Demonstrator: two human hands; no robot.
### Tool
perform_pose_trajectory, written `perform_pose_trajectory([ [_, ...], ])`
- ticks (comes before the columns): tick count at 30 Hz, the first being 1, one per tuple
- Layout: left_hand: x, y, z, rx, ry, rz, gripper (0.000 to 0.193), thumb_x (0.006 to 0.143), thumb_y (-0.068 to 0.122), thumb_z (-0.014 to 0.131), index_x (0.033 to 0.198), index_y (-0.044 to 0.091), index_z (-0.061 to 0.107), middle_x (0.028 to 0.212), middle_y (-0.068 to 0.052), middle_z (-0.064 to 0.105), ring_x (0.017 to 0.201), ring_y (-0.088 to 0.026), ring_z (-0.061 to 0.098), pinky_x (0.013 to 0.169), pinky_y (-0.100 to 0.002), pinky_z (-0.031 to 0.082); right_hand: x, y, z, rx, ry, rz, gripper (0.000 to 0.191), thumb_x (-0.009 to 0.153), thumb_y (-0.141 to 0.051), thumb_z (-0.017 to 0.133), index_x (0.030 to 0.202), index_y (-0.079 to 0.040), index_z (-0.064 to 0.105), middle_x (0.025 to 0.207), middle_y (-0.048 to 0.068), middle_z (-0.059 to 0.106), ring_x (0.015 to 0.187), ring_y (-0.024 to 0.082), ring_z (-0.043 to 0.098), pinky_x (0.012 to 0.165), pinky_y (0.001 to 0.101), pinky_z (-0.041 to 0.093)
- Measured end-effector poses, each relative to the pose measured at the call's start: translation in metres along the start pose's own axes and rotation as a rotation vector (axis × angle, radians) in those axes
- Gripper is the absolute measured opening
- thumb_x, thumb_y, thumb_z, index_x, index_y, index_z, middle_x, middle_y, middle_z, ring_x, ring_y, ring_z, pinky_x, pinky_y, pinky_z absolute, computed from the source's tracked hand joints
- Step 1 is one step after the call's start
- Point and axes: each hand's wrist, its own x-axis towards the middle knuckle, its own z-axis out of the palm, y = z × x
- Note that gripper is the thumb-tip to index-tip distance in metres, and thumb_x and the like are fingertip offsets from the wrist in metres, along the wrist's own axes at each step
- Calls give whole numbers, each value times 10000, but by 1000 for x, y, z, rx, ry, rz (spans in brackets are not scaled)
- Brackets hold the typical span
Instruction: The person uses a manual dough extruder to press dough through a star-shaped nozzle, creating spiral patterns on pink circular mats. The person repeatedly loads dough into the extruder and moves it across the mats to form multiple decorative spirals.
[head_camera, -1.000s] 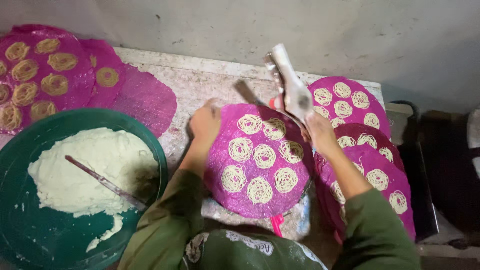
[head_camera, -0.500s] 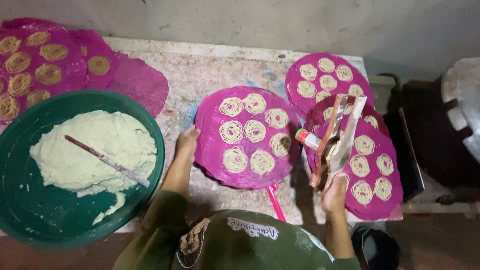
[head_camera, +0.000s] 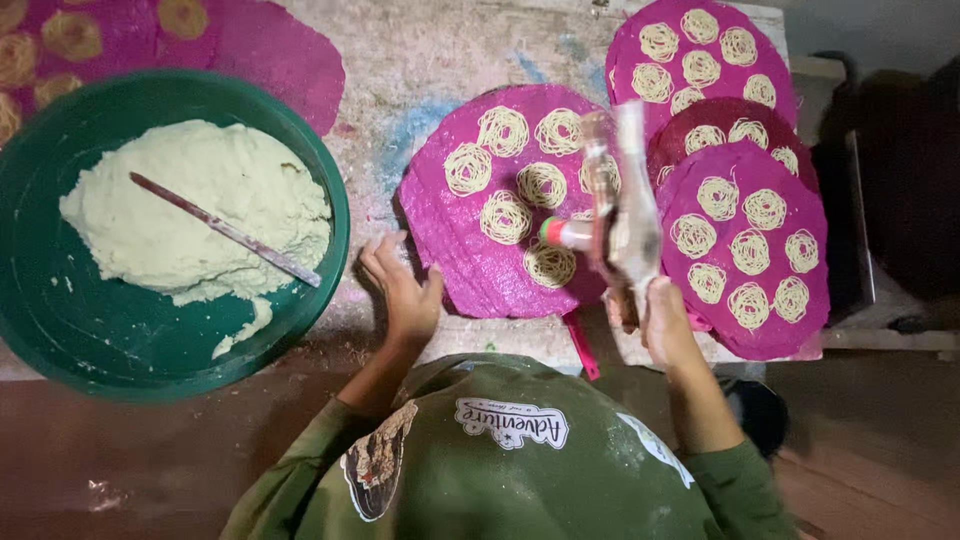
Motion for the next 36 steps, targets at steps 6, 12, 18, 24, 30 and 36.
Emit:
perform_pose_trajectory([
  [6,73,60,9,-1722,-541,-476,626,967,564,537,1378,92,502,1353,-56,611,1288,-199,580,1167,-419,375,2,-65,31,-352,-482,315,755,996,-643,253,878,-38,690,673,86,660,561,156,595,508,318,473],
  [12,100,61,37,-2113,-459,-474,469,1081,547,417,887,139,541,735,30,457,723,-140,499,814,-376,492,9,-130,54,-789,-345,164,641,1050,-562,307,900,-22,619,684,92,594,605,186,546,583,379,489],
  [18,107,30,29,-2146,-414,-403,525,1060,603,412,801,151,472,670,41,424,630,-133,459,753,-358,473,6,-136,99,-832,-300,-178,554,1076,-465,360,1055,12,639,713,144,630,677,259,613,696,455,503],
  [24,88,32,41,-2169,-309,-628,535,1022,614,423,713,178,444,606,41,399,561,-129,420,683,-351,441,0,-157,97,-914,-306,77,538,1033,-448,396,1097,20,652,695,180,654,674,316,664,703,472,512],
  [30,114,42,42,-2094,-250,-521,526,1028,591,426,713,170,441,584,49,367,529,-132,379,645,-359,406,6,-165,105,-950,-224,-7,524,1060,-441,388,1201,6,623,674,195,622,640,318,647,684,471,511],
  [36,99,38,32,-2005,-122,-668,518,1014,561,403,692,157,434,555,34,357,517,-145,354,608,-364,394,5,-151,100,-853,-316,-4,512,1068,-440,409,1067,6,660,643,195,619,610,324,630,648,476,515],
])
